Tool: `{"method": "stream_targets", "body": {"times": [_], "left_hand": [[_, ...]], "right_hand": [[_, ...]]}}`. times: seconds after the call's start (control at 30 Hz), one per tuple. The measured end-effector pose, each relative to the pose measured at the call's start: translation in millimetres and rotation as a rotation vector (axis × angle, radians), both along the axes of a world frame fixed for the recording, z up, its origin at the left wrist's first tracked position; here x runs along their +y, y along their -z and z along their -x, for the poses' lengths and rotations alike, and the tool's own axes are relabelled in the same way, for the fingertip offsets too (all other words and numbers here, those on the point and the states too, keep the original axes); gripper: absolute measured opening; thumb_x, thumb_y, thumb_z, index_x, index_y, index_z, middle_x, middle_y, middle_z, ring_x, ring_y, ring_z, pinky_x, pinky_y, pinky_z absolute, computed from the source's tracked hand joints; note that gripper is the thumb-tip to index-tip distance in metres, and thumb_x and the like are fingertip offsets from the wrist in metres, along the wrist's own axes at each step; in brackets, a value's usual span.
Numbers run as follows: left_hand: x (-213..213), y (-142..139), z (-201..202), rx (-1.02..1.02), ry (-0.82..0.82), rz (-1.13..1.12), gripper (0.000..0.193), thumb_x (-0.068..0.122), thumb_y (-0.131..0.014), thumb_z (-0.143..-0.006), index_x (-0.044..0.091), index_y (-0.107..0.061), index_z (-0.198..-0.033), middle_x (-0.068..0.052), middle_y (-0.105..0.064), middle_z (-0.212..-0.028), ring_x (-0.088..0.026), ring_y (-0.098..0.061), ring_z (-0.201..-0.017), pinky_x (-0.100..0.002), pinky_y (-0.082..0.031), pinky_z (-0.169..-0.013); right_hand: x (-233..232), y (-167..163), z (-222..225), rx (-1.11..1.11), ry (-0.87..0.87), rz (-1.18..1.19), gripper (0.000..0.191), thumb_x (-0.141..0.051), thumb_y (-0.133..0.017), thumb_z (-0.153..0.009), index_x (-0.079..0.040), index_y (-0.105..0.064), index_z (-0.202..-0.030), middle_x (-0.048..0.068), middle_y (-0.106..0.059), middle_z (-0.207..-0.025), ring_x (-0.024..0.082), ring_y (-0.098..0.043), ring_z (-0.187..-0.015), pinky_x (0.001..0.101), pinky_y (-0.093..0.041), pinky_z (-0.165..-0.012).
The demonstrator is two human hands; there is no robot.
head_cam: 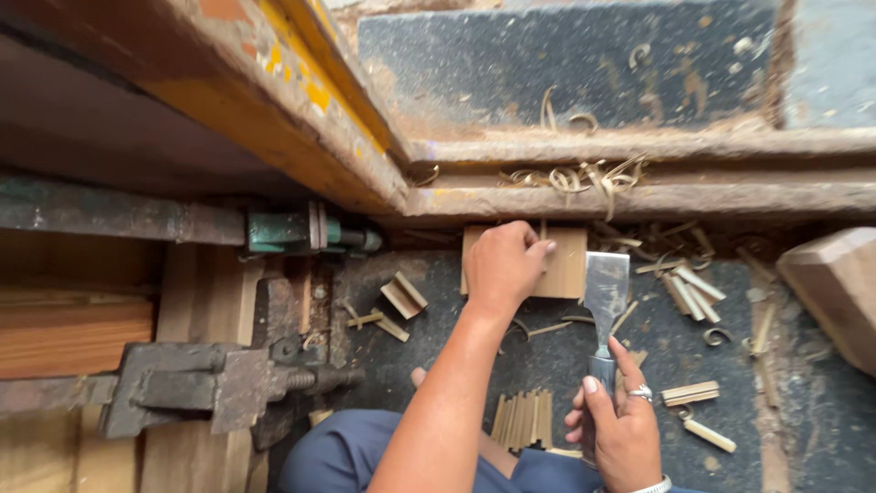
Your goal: The person sits on the floor and uses a chisel to carve a small rectangular block of wood. They repeatedly shave thin strips from the wood's surface, creating wood shavings that accumulate on the floor.
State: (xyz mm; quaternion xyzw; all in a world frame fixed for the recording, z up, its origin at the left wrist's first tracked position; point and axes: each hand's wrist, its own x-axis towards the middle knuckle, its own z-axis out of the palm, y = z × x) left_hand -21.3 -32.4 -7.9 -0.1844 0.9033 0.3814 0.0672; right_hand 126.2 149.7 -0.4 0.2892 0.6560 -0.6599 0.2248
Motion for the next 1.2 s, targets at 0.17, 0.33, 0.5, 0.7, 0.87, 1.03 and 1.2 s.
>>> {"method": "stream_targets", "body": {"times": [0.17,0.33,0.5,0.7,0.87,1.03,1.2], "left_hand": [[-4.9,-1.9,-0.3,-0.065,-0.088,0.029,0.042,0.047,-0.086,-0.07,0.009,-0.072,-0.075,-0.013,-0.073,-0.075,-0.033,-0.073,-0.074,-0.045,-0.056,-0.07],[-5.8,-4.1,-1.2,-0.079,-0.094,0.044,0.045,0.049,-0.087,-0.069,0.008,-0.068,-0.072,-0.012,-0.073,-0.073,-0.033,-0.072,-0.073,-0.046,-0.055,-0.068],[-7.0,-2.4,-0.3,-0.078,-0.09,0.044,0.044,0.049,-0.087,-0.069,0.009,-0.068,-0.072,-0.011,-0.073,-0.074,-0.033,-0.073,-0.074,-0.046,-0.055,-0.068],[-6.2,0.6,-0.5,-0.093,-0.101,0.036,0.043,0.048,-0.087,-0.069,0.009,-0.068,-0.072,-0.011,-0.074,-0.075,-0.033,-0.073,-0.075,-0.046,-0.055,-0.07],[-7.2,-0.8,0.3,-0.088,-0.093,0.038,0.042,0.047,-0.087,-0.07,0.009,-0.068,-0.072,-0.012,-0.074,-0.076,-0.033,-0.073,-0.078,-0.047,-0.055,-0.071],[-7.2,-1.8,0.0,-0.09,-0.09,0.03,0.043,0.047,-0.087,-0.07,0.009,-0.068,-0.072,-0.012,-0.074,-0.076,-0.033,-0.073,-0.078,-0.046,-0.055,-0.071],[-7.2,0.1,1.4,-0.13,-0.082,0.022,0.043,0.048,-0.086,-0.071,0.009,-0.067,-0.071,-0.01,-0.073,-0.073,-0.031,-0.074,-0.075,-0.046,-0.056,-0.07]], "right_hand": [[-14.9,0.1,-26.3,-0.079,-0.083,-0.063,0.07,-0.018,-0.063,-0.091,-0.025,-0.041,-0.157,0.005,-0.062,-0.072,0.014,-0.056,-0.046,0.029,-0.045,-0.035],[-25.3,-3.6,-32.9,-0.098,-0.165,-0.133,0.063,-0.021,-0.066,-0.093,-0.024,-0.048,-0.153,0.008,-0.063,-0.068,0.014,-0.057,-0.045,0.0288,-0.046,-0.036],[-28.5,-4.1,-26.4,-0.104,-0.149,-0.12,0.063,-0.021,-0.065,-0.092,-0.024,-0.047,-0.153,0.007,-0.062,-0.069,0.013,-0.055,-0.043,0.0287,-0.044,-0.035],[-29.2,-3.4,-24.4,-0.09,-0.134,-0.111,0.063,-0.018,-0.064,-0.092,-0.022,-0.047,-0.152,0.005,-0.062,-0.071,0.012,-0.054,-0.043,0.0284,-0.043,-0.033],[-29.3,-2.2,-25.1,-0.087,-0.112,-0.107,0.063,-0.018,-0.064,-0.092,-0.022,-0.046,-0.153,0.005,-0.062,-0.071,0.012,-0.054,-0.044,0.0284,-0.043,-0.033],[-29.2,-0.9,-26.0,-0.085,-0.116,-0.105,0.062,-0.02,-0.064,-0.093,-0.021,-0.046,-0.152,0.006,-0.063,-0.071,0.012,-0.055,-0.043,0.0282,-0.044,-0.033],[-28.2,1.1,-23.7,-0.128,-0.065,-0.037,0.061,-0.02,-0.062,-0.094,-0.02,-0.046,-0.152,0.007,-0.063,-0.07,0.014,-0.055,-0.042,0.0302,-0.043,-0.031]]}}
